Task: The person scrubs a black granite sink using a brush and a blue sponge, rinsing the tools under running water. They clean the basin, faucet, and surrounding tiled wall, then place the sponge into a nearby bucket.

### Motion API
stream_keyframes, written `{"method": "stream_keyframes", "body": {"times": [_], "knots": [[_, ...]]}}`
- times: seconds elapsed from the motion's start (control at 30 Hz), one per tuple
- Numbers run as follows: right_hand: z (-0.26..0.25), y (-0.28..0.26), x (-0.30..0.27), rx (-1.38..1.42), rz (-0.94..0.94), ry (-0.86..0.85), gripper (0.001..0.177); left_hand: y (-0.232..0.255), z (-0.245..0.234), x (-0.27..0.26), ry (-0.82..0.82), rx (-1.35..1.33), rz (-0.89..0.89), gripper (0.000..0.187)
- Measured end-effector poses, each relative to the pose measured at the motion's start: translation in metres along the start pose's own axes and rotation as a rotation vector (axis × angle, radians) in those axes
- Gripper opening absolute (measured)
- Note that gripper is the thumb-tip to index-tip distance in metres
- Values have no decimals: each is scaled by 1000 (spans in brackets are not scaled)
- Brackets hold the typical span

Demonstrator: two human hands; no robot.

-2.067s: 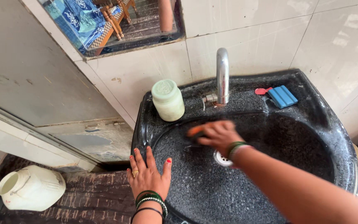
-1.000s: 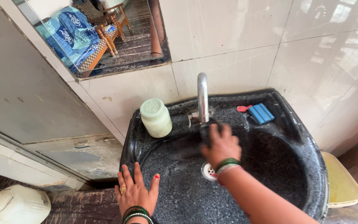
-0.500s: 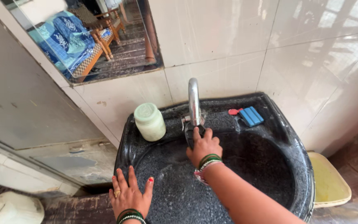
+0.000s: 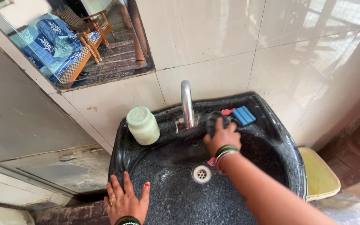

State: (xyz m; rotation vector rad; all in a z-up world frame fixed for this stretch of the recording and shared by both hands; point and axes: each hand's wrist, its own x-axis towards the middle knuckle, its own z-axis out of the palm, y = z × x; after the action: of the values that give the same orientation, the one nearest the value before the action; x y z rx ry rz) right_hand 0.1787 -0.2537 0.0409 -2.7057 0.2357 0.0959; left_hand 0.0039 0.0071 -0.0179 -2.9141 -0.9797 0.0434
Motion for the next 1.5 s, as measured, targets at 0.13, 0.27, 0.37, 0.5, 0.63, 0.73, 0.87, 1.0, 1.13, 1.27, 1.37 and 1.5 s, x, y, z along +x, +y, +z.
{"method": "stream_keyframes", "body": {"times": [0.13,0.27,0.37,0.5,0.63,0.73,0.87,1.0,1.13,1.27,1.37,1.5], "knots": [[-13,-4,38,-61,0,-53,87,3,6,10,-75,15,-7,94],[-4,-23,20,-18,34,-62,88,-2,12,12,-8,-15,8,96],[1,-7,-11,-76,-6,-83,91,1,15,8,-2,35,0,95],[-4,-9,-13,-86,38,7,86,4,11,14,-52,44,-9,94],[-11,-22,-10,-14,71,-57,84,2,10,12,-76,36,-18,94],[-22,-20,-14,-150,-72,-198,88,3,10,10,-46,46,-16,95],[-29,-18,-18,-25,139,-63,76,0,14,12,-85,71,-6,96],[-31,-22,-15,-67,-13,-131,81,1,20,13,-8,55,1,97],[-36,-13,-9,-67,49,-113,76,0,27,17,-12,59,4,98],[-32,-2,-5,-57,114,-2,86,-3,36,15,49,59,9,100],[-20,-6,-5,-101,-44,-34,84,1,37,20,-40,98,-12,100],[-14,-7,-5,-61,25,-34,79,-4,41,24,-38,83,-2,101]]}}
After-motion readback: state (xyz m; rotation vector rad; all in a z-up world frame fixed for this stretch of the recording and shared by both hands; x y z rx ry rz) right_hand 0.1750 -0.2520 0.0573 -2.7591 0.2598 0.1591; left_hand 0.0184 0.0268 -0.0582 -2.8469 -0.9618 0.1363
